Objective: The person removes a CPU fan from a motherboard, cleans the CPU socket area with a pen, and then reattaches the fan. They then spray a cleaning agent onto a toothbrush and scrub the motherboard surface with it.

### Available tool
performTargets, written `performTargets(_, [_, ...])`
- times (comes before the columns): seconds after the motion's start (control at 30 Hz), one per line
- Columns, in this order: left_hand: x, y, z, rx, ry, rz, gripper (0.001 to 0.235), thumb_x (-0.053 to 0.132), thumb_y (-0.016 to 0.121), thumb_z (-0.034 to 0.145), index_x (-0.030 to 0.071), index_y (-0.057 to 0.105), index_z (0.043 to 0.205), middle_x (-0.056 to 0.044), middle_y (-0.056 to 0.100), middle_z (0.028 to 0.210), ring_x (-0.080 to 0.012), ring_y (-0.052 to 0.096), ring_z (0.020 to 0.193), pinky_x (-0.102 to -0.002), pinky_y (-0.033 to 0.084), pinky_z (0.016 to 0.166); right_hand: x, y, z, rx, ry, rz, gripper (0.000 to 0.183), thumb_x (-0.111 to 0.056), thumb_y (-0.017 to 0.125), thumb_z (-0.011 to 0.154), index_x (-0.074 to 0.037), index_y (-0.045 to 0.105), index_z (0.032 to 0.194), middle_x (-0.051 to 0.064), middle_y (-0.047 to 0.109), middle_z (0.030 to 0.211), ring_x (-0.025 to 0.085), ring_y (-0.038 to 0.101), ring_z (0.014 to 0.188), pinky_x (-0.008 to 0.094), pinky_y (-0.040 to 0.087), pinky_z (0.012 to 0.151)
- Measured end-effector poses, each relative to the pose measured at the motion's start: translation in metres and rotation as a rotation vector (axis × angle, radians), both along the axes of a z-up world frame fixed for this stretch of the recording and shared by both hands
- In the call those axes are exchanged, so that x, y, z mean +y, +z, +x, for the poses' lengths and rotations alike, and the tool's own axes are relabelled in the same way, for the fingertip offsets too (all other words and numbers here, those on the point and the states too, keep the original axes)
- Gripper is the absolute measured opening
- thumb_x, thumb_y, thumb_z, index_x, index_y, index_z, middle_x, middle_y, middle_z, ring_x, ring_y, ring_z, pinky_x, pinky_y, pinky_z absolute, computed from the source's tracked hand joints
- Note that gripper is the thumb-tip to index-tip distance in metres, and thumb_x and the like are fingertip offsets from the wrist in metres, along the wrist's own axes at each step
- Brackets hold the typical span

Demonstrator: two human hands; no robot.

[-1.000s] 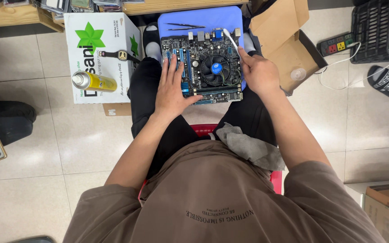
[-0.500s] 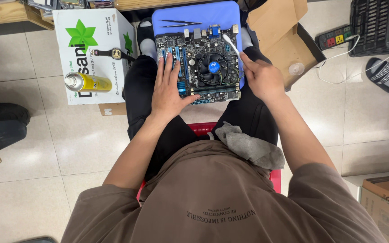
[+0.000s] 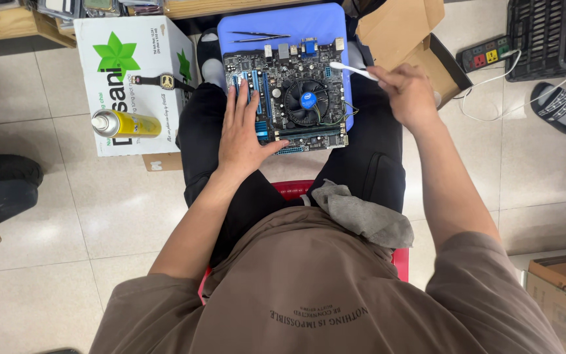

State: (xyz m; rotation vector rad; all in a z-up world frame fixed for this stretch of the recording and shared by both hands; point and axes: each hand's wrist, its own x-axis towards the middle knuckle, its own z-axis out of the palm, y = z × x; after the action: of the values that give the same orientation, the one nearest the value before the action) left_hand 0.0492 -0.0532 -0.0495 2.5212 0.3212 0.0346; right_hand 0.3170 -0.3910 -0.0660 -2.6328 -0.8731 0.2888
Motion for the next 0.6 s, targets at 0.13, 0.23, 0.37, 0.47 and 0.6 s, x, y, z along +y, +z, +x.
performTargets(0.13, [0.001,0.001,-0.001,0.004,-0.012,0.009,0.128,0.059,0.103,0.093,0.002,0.029,0.182,-0.013,0.004,0.193,-0.0392,0.002,0.179,-0.058,0.020,0.147,0.034,-0.008,0.003,0.153,-0.096,0.178,0.037,-0.016,0.069,0.123,-0.042,0.083,0.145,-0.009,0.053,0.113,0.024,0.047,0.122,0.042,0.030,0.121])
performTargets(0.23, [0.001,0.001,-0.001,-0.012,-0.015,0.007,0.128,0.061,0.102,0.094,0.002,0.029,0.182,-0.014,0.006,0.193,-0.0403,0.003,0.179,-0.058,0.020,0.147,0.045,-0.014,0.004,0.188,-0.068,0.286,0.040,-0.006,0.068,0.122,-0.034,0.083,0.146,-0.005,0.051,0.115,0.025,0.046,0.125,0.033,0.042,0.119])
performTargets(0.37, [0.002,0.001,-0.001,-0.003,-0.015,0.007,0.128,0.060,0.102,0.094,0.002,0.029,0.182,-0.014,0.004,0.193,-0.0405,0.001,0.179,-0.059,0.020,0.147,0.032,-0.008,0.013,0.175,-0.099,0.274,0.032,-0.013,0.071,0.123,-0.032,0.085,0.144,-0.004,0.055,0.115,0.028,0.043,0.119,0.033,0.039,0.112])
performTargets(0.47, [0.002,0.001,-0.003,0.000,-0.016,0.006,0.129,0.062,0.101,0.095,0.002,0.028,0.182,-0.013,0.004,0.193,-0.0398,0.002,0.179,-0.059,0.021,0.147,0.029,-0.016,0.010,0.133,-0.157,0.273,0.035,-0.009,0.070,0.123,-0.032,0.085,0.144,-0.006,0.053,0.112,0.024,0.046,0.121,0.031,0.041,0.116])
performTargets(0.6, [0.000,0.001,0.000,-0.017,-0.021,0.011,0.128,0.060,0.102,0.094,0.002,0.030,0.182,-0.013,0.005,0.193,-0.0396,0.002,0.179,-0.059,0.020,0.147,0.040,-0.035,0.006,-0.007,-0.020,0.337,0.034,-0.006,0.078,0.119,-0.026,0.087,0.144,-0.003,0.056,0.113,0.029,0.046,0.115,0.034,0.045,0.107])
